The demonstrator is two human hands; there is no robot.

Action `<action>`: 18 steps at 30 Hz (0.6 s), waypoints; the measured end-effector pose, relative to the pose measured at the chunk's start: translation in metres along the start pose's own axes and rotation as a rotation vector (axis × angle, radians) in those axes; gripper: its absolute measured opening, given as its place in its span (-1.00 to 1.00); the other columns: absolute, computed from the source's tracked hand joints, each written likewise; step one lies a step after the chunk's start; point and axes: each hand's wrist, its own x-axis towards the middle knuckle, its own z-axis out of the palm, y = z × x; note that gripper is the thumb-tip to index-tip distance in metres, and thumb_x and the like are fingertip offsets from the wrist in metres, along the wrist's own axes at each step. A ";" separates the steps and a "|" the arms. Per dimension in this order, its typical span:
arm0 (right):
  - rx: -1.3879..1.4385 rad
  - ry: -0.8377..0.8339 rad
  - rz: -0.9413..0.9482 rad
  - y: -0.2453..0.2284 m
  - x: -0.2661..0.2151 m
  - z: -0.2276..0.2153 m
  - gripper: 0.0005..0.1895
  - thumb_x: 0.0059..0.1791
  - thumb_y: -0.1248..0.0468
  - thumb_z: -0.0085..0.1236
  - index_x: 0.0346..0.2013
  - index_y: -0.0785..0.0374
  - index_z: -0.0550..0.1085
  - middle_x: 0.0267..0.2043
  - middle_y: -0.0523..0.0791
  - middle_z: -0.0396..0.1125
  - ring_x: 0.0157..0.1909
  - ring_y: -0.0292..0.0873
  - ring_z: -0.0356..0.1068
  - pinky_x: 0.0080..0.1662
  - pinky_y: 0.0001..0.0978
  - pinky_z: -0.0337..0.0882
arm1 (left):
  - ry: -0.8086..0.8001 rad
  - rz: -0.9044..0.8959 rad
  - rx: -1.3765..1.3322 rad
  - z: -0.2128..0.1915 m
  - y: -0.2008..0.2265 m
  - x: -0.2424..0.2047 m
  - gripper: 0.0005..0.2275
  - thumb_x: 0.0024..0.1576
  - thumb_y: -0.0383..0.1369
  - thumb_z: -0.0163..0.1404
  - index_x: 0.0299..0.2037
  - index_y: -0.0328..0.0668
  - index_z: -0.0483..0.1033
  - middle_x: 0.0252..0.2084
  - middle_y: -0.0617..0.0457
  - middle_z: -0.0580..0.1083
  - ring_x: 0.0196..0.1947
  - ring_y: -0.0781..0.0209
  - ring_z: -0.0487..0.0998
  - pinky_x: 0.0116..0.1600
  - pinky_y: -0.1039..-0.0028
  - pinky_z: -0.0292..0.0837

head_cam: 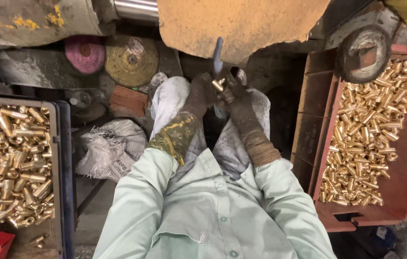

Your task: The person sits on the floor and repeatedly picks up small brass-colored metal parts from a red bin. They press each part against a rotating grinding wheel to polish or deburr it, then place the finished part into a grey bin to the left.

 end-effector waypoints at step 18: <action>0.341 0.144 0.411 0.004 0.033 0.002 -0.79 0.12 0.26 -0.02 -0.07 0.34 0.43 -0.40 -0.13 0.31 -0.46 -0.22 0.28 -0.43 -0.35 0.34 | 0.100 0.067 0.113 -0.007 -0.005 0.014 -0.69 0.26 -0.18 -0.20 -0.51 -0.07 0.34 -0.68 0.12 0.23 -0.75 0.22 0.16 -0.63 0.34 0.01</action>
